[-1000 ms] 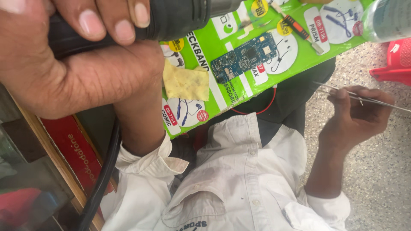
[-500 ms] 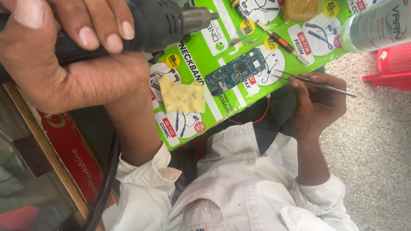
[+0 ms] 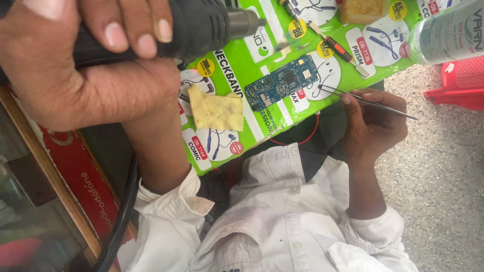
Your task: The person wipes a smartphone screen with a cloth, then sets it aside. They pick up a small circuit board and use a hot air gun and tweezers to heat and adjust components on the board.
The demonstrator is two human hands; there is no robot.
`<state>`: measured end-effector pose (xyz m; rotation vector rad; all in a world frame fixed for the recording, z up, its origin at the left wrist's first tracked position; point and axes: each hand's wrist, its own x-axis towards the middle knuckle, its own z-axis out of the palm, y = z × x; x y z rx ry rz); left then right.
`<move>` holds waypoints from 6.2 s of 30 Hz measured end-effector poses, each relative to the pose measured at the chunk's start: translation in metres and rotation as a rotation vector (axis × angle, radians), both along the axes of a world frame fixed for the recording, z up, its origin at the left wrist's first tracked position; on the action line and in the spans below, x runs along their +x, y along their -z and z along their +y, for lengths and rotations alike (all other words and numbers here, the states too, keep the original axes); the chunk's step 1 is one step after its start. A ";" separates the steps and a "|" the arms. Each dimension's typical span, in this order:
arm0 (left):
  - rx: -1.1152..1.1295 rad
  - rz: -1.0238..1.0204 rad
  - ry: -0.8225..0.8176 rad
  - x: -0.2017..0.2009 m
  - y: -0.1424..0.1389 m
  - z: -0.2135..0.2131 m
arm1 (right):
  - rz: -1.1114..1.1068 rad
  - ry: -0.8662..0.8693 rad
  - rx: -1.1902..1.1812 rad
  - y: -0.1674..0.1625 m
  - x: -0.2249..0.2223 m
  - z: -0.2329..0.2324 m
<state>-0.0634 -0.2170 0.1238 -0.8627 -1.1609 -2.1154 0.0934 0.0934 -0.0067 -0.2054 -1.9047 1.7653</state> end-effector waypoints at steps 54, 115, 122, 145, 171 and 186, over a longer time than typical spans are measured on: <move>-0.189 -0.329 0.759 -0.071 -0.073 0.052 | -0.273 -0.689 -0.008 -0.097 -0.156 0.045; -0.163 -0.626 0.513 -0.028 -0.110 0.043 | -0.130 -0.014 -0.025 -0.090 -0.071 0.047; -0.200 -0.569 0.552 -0.033 -0.108 0.041 | -0.054 -0.008 0.051 -0.082 -0.064 0.034; -0.238 -0.399 0.805 -0.047 -0.101 0.030 | 0.065 0.054 0.048 -0.087 -0.088 0.031; -0.385 -0.325 0.907 -0.040 -0.111 0.022 | -0.111 -0.503 -0.005 -0.149 -0.209 -0.065; -0.359 -0.215 0.966 -0.048 -0.113 0.012 | -0.011 -0.524 0.375 -0.162 -0.196 -0.109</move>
